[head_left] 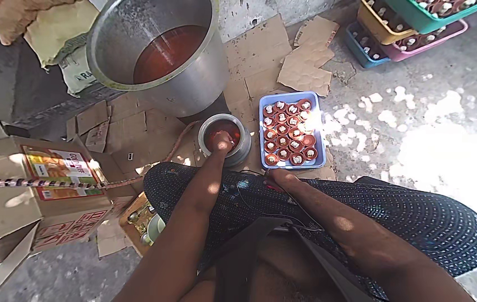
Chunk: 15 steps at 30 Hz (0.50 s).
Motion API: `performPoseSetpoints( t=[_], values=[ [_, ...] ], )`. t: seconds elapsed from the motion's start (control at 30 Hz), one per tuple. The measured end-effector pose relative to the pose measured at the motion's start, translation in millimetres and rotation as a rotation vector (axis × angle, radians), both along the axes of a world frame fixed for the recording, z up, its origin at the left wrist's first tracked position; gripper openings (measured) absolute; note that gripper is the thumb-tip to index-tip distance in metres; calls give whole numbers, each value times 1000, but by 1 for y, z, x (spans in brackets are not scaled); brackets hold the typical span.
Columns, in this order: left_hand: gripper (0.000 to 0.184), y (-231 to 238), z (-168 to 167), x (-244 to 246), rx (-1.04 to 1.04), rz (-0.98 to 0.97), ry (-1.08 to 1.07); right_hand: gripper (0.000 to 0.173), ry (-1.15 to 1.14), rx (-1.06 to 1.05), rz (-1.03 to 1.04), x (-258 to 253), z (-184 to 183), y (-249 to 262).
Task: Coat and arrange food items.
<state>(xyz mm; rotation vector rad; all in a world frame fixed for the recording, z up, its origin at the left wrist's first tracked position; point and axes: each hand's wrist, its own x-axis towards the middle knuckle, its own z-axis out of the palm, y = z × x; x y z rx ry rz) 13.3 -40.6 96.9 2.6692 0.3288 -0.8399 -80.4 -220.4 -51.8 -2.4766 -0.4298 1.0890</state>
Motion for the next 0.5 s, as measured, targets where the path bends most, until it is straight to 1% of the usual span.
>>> performPoseSetpoints(
  t=[0.1,0.13,0.17,0.2,0.23,0.27,0.3,0.33,0.4,0.5],
  values=[
    [33,-1,0,2,18,4,21,44,5,-7,3,0,3,0],
    [34,3,-6,9,29,-1,61,44,7,-5,3,0,3,0],
    [36,14,-21,19,48,-46,105,43,7,-5,2,0,2,0],
    [34,32,-53,27,70,-107,26,42,6,-5,1,0,0,0],
    [23,57,-124,27,74,-123,-469,41,1,-10,5,0,-1,0],
    [21,69,-148,42,39,-74,-463,41,-3,-12,9,0,-3,0],
    [23,73,-153,53,17,-29,-394,41,-9,-12,14,0,-5,0],
    [25,74,-151,59,0,6,-356,41,-14,-13,18,0,-5,0],
    [26,72,-143,61,-24,39,-347,40,-14,-19,19,0,-6,0],
    [27,71,-144,60,-13,23,-335,40,-15,-19,18,0,-10,0]
  ],
)
